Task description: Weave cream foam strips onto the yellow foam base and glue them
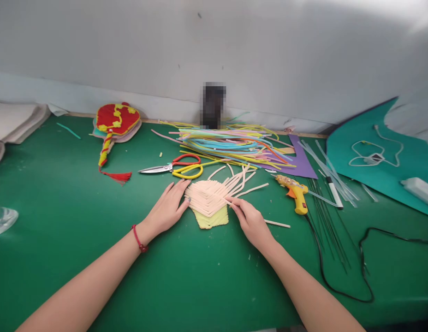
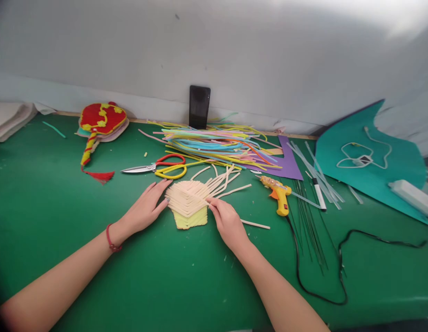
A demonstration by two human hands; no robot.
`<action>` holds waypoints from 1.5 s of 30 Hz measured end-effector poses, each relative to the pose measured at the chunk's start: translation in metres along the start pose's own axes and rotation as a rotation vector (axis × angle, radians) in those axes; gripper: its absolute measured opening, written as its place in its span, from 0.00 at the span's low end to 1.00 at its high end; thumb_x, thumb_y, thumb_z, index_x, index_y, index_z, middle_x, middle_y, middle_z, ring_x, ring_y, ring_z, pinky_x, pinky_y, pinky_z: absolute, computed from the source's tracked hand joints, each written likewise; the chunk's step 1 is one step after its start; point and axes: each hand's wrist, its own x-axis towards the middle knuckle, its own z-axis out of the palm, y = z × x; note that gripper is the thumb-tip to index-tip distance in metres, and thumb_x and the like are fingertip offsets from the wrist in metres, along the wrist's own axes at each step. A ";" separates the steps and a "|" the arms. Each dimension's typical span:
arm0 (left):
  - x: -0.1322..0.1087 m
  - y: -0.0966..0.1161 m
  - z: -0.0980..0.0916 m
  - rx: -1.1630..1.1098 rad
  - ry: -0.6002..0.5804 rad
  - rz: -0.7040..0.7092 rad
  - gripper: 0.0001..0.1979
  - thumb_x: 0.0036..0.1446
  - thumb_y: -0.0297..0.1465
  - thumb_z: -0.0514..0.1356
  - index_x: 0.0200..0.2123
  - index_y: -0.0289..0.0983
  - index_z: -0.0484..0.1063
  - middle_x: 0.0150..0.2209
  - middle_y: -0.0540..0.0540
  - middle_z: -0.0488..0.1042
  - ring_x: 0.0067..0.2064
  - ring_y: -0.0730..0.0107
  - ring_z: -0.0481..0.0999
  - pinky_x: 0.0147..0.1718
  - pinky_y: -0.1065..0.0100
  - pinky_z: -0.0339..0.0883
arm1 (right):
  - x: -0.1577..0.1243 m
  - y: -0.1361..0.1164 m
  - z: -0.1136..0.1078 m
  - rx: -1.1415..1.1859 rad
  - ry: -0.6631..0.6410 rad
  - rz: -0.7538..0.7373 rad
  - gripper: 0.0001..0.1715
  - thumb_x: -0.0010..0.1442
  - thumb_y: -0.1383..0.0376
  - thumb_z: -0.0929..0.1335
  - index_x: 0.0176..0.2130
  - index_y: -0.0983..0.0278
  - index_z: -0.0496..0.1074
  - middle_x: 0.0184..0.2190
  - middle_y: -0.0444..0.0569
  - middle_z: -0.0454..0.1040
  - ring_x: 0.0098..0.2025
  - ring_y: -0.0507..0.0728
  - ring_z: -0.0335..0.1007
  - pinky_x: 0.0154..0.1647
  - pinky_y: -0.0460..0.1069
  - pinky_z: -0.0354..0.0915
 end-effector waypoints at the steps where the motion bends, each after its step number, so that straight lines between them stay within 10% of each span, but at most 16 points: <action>1: 0.000 0.000 0.000 0.015 -0.011 0.004 0.25 0.65 0.34 0.47 0.64 0.34 0.50 0.65 0.38 0.58 0.66 0.61 0.55 0.64 0.50 0.47 | 0.000 0.000 0.000 0.002 -0.005 0.002 0.13 0.68 0.61 0.58 0.46 0.59 0.69 0.48 0.50 0.75 0.52 0.58 0.70 0.53 0.56 0.67; 12: -0.023 0.024 -0.009 0.047 0.223 -0.027 0.15 0.65 0.34 0.47 0.43 0.34 0.69 0.40 0.41 0.77 0.42 0.60 0.75 0.43 0.58 0.69 | -0.003 -0.008 -0.006 -0.062 0.108 0.061 0.14 0.69 0.60 0.55 0.39 0.61 0.65 0.41 0.53 0.75 0.43 0.58 0.72 0.44 0.53 0.68; 23: -0.026 0.026 -0.004 0.012 0.168 -0.068 0.18 0.66 0.37 0.47 0.49 0.32 0.68 0.47 0.39 0.76 0.48 0.59 0.75 0.49 0.56 0.68 | -0.001 0.001 0.005 -0.073 0.022 -0.020 0.12 0.69 0.63 0.56 0.44 0.61 0.66 0.46 0.52 0.74 0.49 0.59 0.71 0.49 0.55 0.66; 34: -0.027 0.023 -0.001 0.105 0.210 -0.041 0.16 0.65 0.34 0.49 0.50 0.31 0.67 0.47 0.38 0.76 0.48 0.58 0.75 0.49 0.55 0.69 | -0.002 -0.010 -0.002 -0.120 0.080 -0.307 0.09 0.65 0.68 0.63 0.40 0.63 0.73 0.31 0.50 0.72 0.35 0.55 0.67 0.36 0.50 0.66; 45: -0.050 0.061 0.002 0.295 0.181 0.237 0.19 0.64 0.30 0.49 0.54 0.26 0.65 0.52 0.33 0.72 0.51 0.55 0.74 0.49 0.56 0.69 | -0.004 -0.011 -0.006 -0.264 0.043 -0.507 0.08 0.64 0.69 0.65 0.40 0.64 0.74 0.30 0.49 0.73 0.31 0.52 0.63 0.32 0.48 0.62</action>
